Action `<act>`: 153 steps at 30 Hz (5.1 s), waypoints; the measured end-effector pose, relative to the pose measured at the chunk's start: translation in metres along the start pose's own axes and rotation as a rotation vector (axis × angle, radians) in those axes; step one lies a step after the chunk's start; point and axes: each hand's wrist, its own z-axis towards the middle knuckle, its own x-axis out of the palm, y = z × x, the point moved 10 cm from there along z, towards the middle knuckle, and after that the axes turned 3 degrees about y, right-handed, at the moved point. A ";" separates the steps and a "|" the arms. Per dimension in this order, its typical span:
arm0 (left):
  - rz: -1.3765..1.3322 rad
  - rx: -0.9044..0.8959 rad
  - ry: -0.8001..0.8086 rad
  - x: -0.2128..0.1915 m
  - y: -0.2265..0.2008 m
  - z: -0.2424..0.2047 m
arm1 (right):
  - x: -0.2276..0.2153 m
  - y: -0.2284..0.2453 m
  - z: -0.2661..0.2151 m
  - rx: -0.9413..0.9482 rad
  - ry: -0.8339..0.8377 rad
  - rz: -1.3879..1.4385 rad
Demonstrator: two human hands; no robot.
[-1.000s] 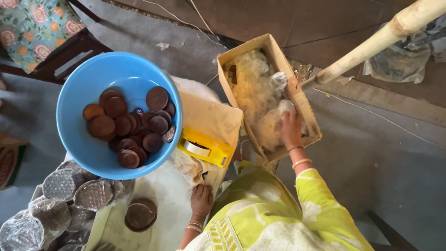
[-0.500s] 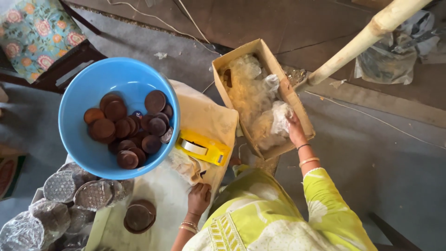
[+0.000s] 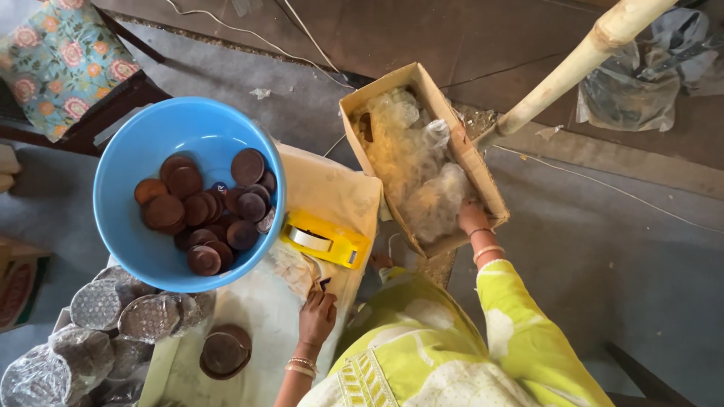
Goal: Packaging circular cakes into plastic wrap using scissors and a tape dispenser.
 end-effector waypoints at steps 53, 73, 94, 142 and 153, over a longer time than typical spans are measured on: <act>-0.201 0.203 0.264 0.054 -0.139 0.141 | -0.037 0.054 -0.041 -0.232 -0.004 1.421; -0.326 0.231 0.281 0.100 -0.152 0.175 | -0.146 0.105 -0.103 -0.240 -0.372 0.766; -0.649 -0.244 0.020 0.059 -0.057 0.155 | -0.126 0.095 -0.088 -0.144 -0.532 0.329; -1.369 -0.497 -0.811 -0.136 0.070 -0.166 | 0.075 0.138 -0.035 -0.480 0.279 -0.400; -1.289 -0.562 -0.897 -0.138 0.075 -0.225 | 0.036 0.182 -0.062 -0.263 0.605 0.309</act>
